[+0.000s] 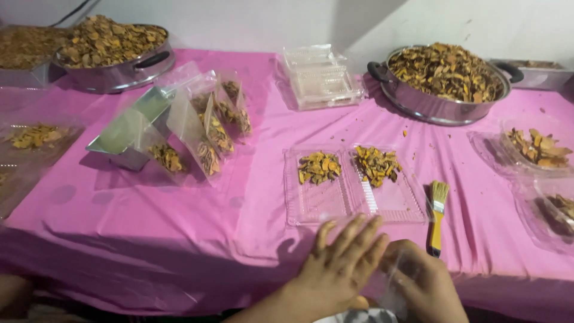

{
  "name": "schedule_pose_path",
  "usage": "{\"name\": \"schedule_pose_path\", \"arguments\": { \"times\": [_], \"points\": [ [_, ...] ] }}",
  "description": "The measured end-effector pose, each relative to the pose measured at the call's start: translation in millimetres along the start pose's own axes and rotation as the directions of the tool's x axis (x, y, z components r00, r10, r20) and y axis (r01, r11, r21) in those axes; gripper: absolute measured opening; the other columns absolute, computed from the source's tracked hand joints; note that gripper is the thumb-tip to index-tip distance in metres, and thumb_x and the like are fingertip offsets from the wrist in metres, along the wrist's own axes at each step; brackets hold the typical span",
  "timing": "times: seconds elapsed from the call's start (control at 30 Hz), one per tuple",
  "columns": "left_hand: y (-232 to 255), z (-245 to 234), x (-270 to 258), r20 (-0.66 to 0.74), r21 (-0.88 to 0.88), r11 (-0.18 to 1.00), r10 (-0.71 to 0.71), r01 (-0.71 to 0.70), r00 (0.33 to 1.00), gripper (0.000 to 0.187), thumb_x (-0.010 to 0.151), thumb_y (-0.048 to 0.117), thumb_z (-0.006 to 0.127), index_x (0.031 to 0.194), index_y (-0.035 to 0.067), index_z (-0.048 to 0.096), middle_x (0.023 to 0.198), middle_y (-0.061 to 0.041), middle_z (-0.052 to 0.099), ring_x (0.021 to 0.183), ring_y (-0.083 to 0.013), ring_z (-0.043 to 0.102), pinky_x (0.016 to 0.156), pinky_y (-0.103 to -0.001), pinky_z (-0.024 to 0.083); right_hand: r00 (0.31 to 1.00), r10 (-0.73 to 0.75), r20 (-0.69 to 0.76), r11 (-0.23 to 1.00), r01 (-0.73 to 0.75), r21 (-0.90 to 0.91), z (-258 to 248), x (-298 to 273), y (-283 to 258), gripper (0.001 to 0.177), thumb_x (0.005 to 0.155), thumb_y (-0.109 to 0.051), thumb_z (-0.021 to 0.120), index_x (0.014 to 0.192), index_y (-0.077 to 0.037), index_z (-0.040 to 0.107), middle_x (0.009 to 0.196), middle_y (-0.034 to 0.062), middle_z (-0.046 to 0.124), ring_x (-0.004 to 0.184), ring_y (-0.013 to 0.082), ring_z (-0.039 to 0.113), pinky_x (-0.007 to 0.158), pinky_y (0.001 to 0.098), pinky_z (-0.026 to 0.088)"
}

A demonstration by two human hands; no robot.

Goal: Sorting and cleaning dried plant slices using a brush and placing them into plastic containers for packaging.

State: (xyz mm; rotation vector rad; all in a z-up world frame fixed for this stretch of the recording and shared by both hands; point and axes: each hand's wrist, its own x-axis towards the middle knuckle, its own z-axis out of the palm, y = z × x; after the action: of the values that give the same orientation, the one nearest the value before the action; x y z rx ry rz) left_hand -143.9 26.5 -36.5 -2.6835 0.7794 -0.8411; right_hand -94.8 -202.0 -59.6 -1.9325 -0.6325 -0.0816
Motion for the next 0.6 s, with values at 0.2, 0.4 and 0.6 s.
{"name": "schedule_pose_path", "arguments": {
  "times": [0.2,0.4,0.6],
  "points": [
    [1,-31,12,-0.411,-0.51,0.856,-0.158,-0.083,0.898,0.078,0.087,0.06,0.055,0.133,-0.003,0.058,0.126,-0.017,0.063,0.113,-0.0315,0.06,0.095,-0.053,0.036,0.982,0.191,0.003,0.979,-0.191,0.066,2,4,-3,0.029,0.077,-0.013,0.08,0.104,-0.005,0.08,0.088,0.0044,0.088,0.084,0.0101,0.078,0.076,0.0277,0.063],
    [-95,-77,37,0.46,-0.622,0.455,-0.446,0.637,0.768,0.085,0.068,0.045,0.084,0.14,0.019,0.048,0.13,-0.013,0.055,0.12,-0.0316,0.053,0.098,-0.043,0.049,0.967,0.19,-0.172,0.978,-0.169,0.125,-1,77,-71,0.024,0.089,-0.017,0.071,0.107,-0.005,0.083,0.095,0.0087,0.084,0.086,0.0175,0.074,0.076,0.0304,0.062],
    [-197,-21,82,0.543,-0.484,0.586,-0.382,0.65,0.748,0.112,0.067,0.062,0.08,0.152,0.003,0.039,0.154,-0.02,0.043,0.141,-0.0457,0.038,0.109,-0.069,0.033,0.952,-0.075,0.298,0.805,0.234,-0.545,55,219,-42,0.058,0.078,-0.021,0.077,0.129,0.005,0.067,0.139,0.0322,0.06,0.124,0.0577,0.057,0.104,0.0651,0.048]
  ]
}}
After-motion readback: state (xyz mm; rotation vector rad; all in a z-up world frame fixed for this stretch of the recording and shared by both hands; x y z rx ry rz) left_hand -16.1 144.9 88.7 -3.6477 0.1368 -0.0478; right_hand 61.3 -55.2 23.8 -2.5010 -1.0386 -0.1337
